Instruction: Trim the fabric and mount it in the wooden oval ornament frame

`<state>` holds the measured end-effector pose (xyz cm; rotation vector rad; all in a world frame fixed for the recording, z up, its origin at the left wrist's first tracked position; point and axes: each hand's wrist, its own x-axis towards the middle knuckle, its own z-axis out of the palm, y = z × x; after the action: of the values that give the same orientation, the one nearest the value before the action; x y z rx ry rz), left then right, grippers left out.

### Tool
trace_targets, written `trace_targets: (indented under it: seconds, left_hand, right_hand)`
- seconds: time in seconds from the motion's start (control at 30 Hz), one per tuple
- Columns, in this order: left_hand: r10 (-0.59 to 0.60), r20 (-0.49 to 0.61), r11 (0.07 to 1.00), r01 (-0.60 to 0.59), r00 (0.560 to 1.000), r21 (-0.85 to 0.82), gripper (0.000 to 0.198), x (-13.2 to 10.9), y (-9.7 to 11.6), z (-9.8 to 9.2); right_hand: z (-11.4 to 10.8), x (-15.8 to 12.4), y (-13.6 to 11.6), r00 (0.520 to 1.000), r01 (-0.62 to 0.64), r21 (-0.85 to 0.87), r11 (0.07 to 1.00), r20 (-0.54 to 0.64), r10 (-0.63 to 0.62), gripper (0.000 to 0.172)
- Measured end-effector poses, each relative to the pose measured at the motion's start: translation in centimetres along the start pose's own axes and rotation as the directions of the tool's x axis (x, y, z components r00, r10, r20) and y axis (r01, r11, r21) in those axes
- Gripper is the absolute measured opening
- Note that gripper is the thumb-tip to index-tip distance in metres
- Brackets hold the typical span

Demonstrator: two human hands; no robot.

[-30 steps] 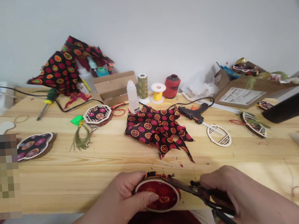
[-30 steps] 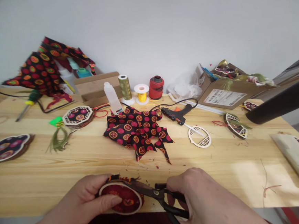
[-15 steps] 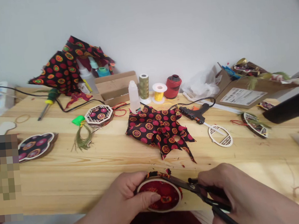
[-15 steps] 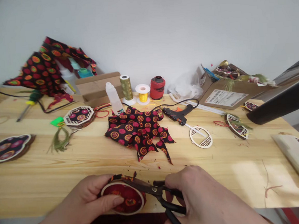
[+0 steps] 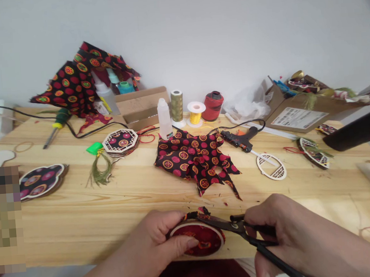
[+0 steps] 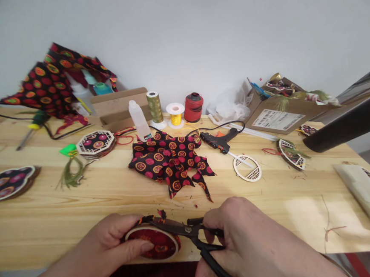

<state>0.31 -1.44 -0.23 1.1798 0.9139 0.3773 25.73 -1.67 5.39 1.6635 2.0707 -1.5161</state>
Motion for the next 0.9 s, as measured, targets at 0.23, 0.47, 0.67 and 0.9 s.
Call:
trace_targets:
  seconds: [0.23, 0.47, 0.67, 0.9]
  left_hand:
    - [0.010, 0.032, 1.000, -0.010, 0.999, -0.009, 0.030, 0.1, 0.4, 0.1]
    - [0.025, 0.039, 0.999, -0.024, 0.999, -0.026, 0.030, 0.3, 0.6, 0.2]
    - [0.036, 0.038, 0.999, -0.037, 0.999, 0.011, 0.031, 0.4, 0.7, 0.2]
    - [0.047, 0.055, 0.996, -0.051, 0.997, 0.079, 0.033, 0.3, 1.1, 0.7]
  right_hand:
    - [0.2, -0.1, 0.2, 1.000, -0.030, 0.021, 0.999, -0.001, 0.030, 0.010]
    - [0.1, 0.0, 0.4, 0.996, -0.068, 0.043, 0.997, 0.063, 0.065, 0.009]
    - [-0.7, -0.2, -0.4, 1.000, -0.017, -0.104, 0.994, 0.009, 0.018, 0.009]
    - [-0.3, -0.2, -1.0, 0.999, 0.027, -0.215, 0.976, -0.026, -0.033, 0.011]
